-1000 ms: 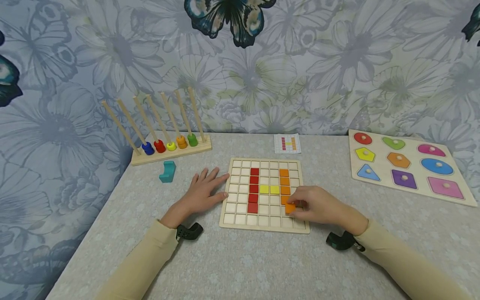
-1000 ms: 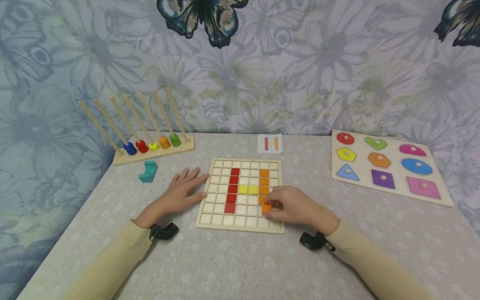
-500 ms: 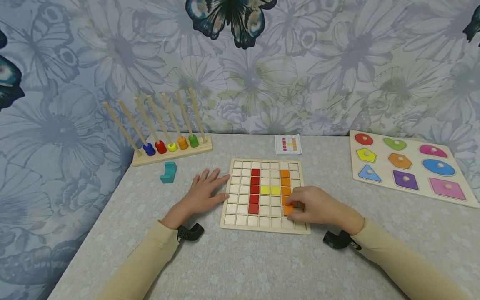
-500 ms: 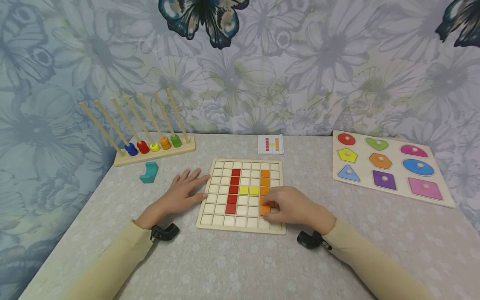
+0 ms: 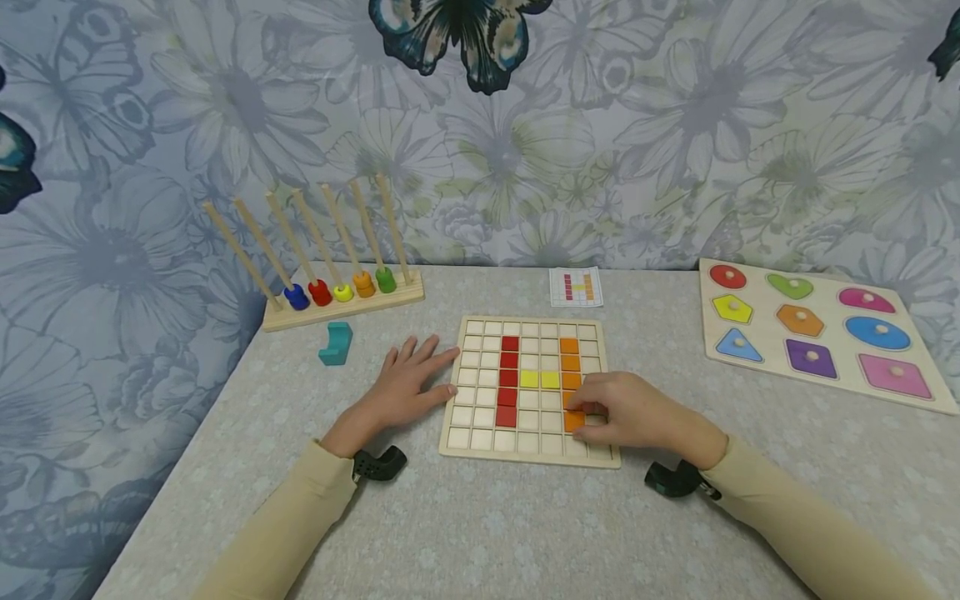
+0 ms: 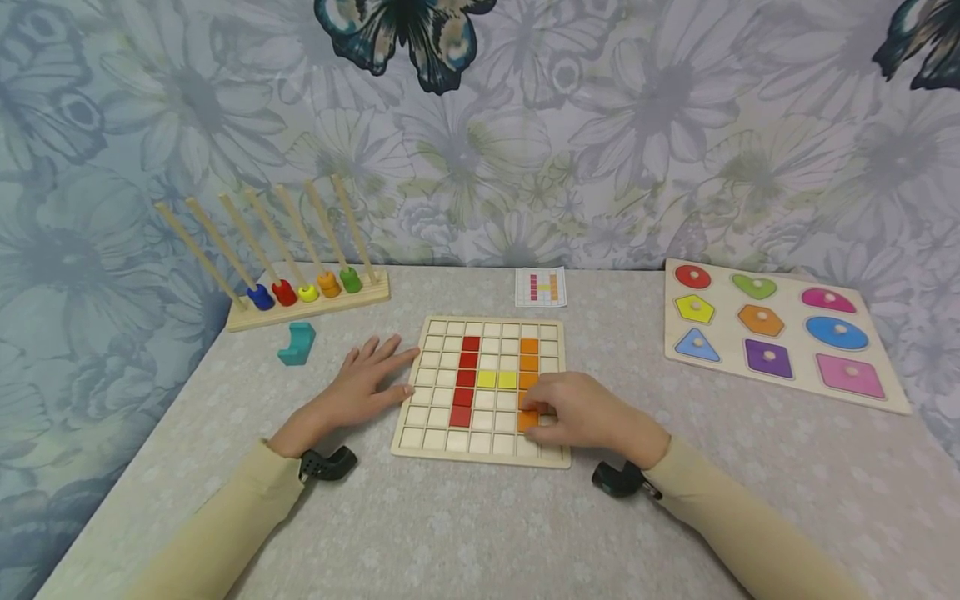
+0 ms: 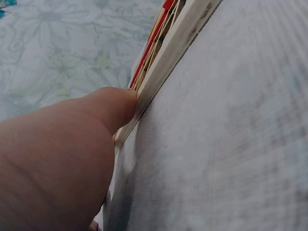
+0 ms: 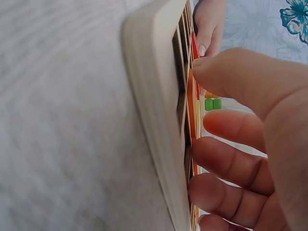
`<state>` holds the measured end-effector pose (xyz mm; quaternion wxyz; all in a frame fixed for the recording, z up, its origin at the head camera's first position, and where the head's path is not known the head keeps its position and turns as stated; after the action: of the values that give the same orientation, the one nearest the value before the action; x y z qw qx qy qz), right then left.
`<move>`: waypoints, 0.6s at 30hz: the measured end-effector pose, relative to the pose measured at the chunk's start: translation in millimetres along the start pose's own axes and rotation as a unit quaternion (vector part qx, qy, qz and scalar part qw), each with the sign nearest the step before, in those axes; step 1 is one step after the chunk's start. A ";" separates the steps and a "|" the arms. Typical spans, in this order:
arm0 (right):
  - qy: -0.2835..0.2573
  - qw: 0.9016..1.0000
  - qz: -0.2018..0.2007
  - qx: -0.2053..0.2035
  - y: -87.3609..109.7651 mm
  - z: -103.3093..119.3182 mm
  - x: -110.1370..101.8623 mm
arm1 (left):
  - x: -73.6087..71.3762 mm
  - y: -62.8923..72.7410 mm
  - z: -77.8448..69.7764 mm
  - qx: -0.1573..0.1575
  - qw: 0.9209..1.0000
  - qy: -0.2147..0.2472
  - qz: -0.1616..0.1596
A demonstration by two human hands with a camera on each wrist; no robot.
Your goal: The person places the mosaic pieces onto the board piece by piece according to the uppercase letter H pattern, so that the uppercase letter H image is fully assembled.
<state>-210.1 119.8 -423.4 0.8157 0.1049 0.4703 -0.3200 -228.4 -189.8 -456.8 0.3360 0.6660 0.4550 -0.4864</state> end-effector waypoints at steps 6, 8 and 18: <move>0.005 1.000 -0.003 0.000 -0.5 0.3 1.0 | -0.2 -0.6 1.6 0.000 1.000 -0.003 0.002; 0.007 1.000 -0.005 -0.001 -0.1 0.2 0.5 | 0.7 -0.9 2.0 0.000 1.000 -0.003 0.003; 0.012 0.998 -0.034 0.053 11.1 -15.9 -16.4 | -3.2 -0.3 5.3 -0.004 1.000 -0.005 0.028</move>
<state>-220.1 142.8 -419.7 0.7921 0.1357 0.4654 -0.3709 -230.8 -195.3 -455.4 0.3545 0.6746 0.4360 -0.4786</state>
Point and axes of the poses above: each hand's wrist, its own y-axis away from the middle knuckle, its own x-axis out of the palm, z = x × y, the point moved 5 cm from there along -y, towards the middle knuckle, and after that the axes turned 10 degrees about -y, right-handed, at the moved point
